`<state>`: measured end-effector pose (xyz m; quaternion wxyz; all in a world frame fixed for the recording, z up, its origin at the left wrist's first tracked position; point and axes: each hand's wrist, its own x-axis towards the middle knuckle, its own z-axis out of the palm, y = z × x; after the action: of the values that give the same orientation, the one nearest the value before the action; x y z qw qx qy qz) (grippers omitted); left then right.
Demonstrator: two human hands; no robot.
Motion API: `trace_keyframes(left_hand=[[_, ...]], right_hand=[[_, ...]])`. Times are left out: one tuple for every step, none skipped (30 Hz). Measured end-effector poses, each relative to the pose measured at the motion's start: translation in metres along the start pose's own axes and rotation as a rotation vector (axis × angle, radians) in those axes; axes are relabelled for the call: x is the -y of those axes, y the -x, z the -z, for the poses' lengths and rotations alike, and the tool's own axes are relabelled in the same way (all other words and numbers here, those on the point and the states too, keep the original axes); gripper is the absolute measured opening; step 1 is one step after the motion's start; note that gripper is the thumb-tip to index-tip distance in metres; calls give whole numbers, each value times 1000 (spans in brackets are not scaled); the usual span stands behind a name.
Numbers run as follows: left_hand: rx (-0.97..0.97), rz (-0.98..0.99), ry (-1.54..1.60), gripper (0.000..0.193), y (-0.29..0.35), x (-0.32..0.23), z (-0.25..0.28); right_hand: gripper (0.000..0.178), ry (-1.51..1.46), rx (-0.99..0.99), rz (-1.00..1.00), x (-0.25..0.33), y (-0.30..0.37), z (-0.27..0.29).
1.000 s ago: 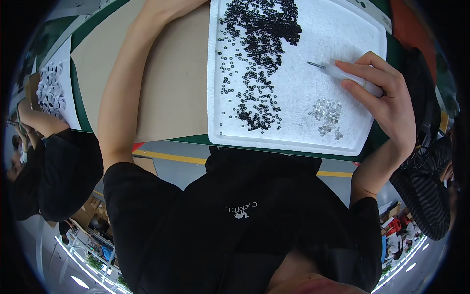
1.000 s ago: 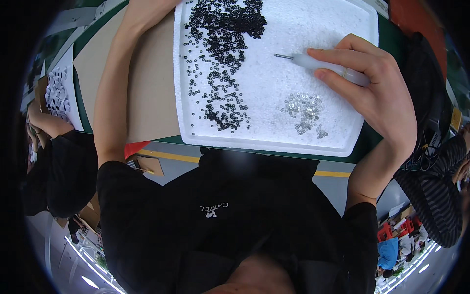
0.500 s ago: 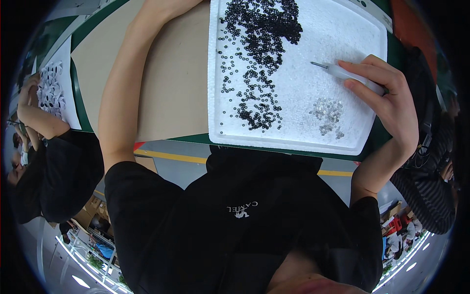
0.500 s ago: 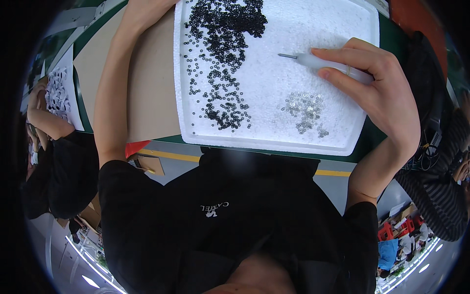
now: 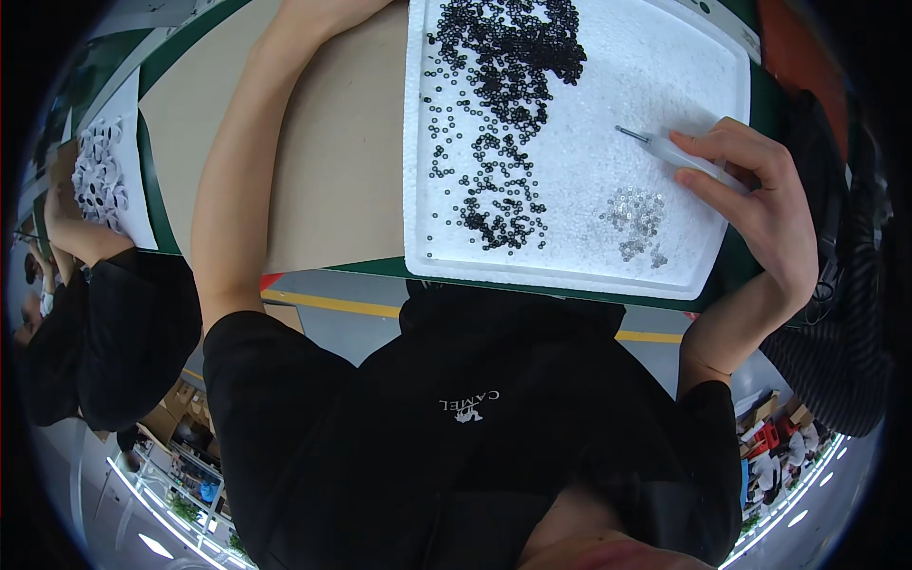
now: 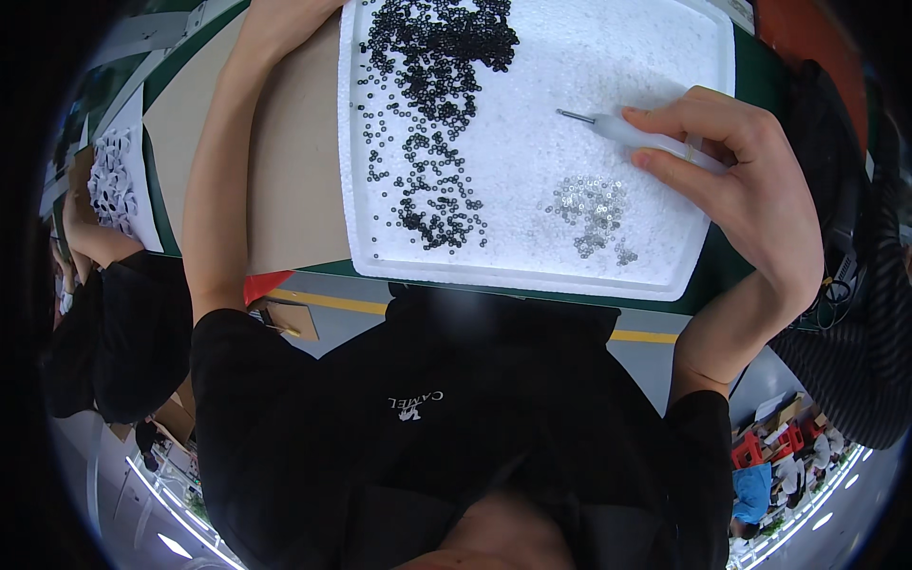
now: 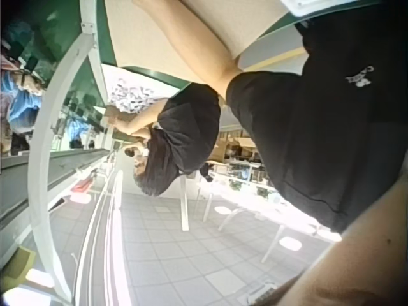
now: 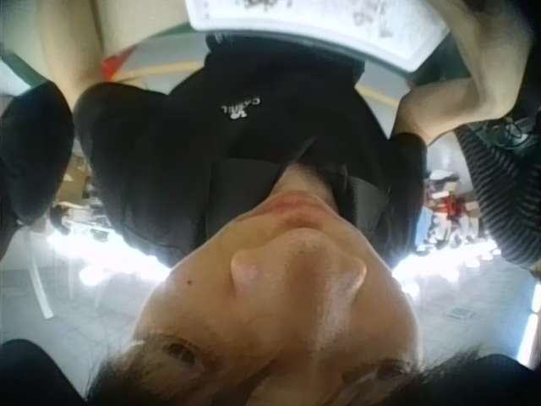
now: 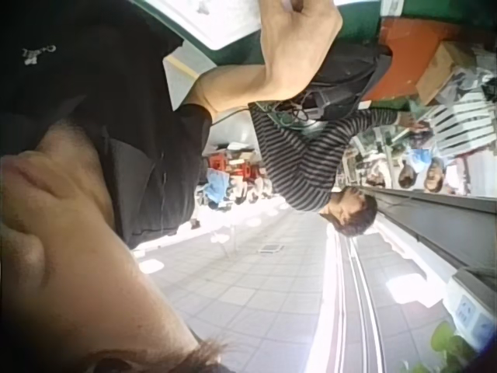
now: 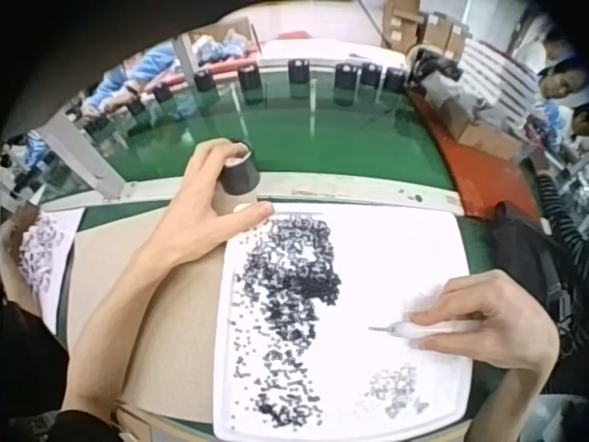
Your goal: Sorting small electronic components on a tray using a vacuum pickup tool and inspecting a plastic fan housing assembly.
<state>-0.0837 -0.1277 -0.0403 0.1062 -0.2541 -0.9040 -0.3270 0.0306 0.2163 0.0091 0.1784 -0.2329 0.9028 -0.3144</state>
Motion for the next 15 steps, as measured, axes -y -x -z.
trace_keyframes(left_hand=[[-1, 5, 1, 73, 0, 0, 0], [-2, 9, 2, 72, 0, -1, 0], [-2, 13, 3, 72, 0, -1, -1], [-2, 12, 3, 72, 0, -1, -1], [-6, 15, 1, 72, 0, -1, -1], [-10, 18, -1, 72, 0, -1, -2], [-13, 21, -3, 72, 0, -1, -2], [-13, 21, -2, 72, 0, -1, -2], [-13, 15, -4, 72, 0, 0, -1], [-14, 9, -5, 72, 0, 0, 0], [-14, 3, -7, 72, 0, 0, 0], [-14, 3, -6, 72, 0, 0, -1], [-16, 0, -5, 72, 0, 1, -1], [-18, -4, -5, 72, 0, 1, -2], [-20, -8, -4, 72, 0, 1, -2]], right_hand=[[25, 19, 5, 17, 0, 0, 1], [25, 19, 3, 16, 0, 1, 0], [25, 17, 10, 25, -1, 1, 0], [24, 16, 18, 33, -2, 1, -1], [24, 14, 25, 41, -2, 0, -1], [24, 14, 24, 41, -3, 0, -1], [25, 16, 15, 60, -5, 1, -1], [25, 18, 5, 79, -6, 1, 0], [26, 20, -4, 99, -5, 1, 0], [26, 20, -3, 99, -4, 1, 1], [26, -3, -13, 94, 0, 1, 4], [26, -26, -24, 89, 5, 0, 7], [26, -49, -35, 83, 8, 0, 8], [26, -49, -35, 82, 9, -1, 7], [26, -57, -53, 79, 9, -3, 5]])
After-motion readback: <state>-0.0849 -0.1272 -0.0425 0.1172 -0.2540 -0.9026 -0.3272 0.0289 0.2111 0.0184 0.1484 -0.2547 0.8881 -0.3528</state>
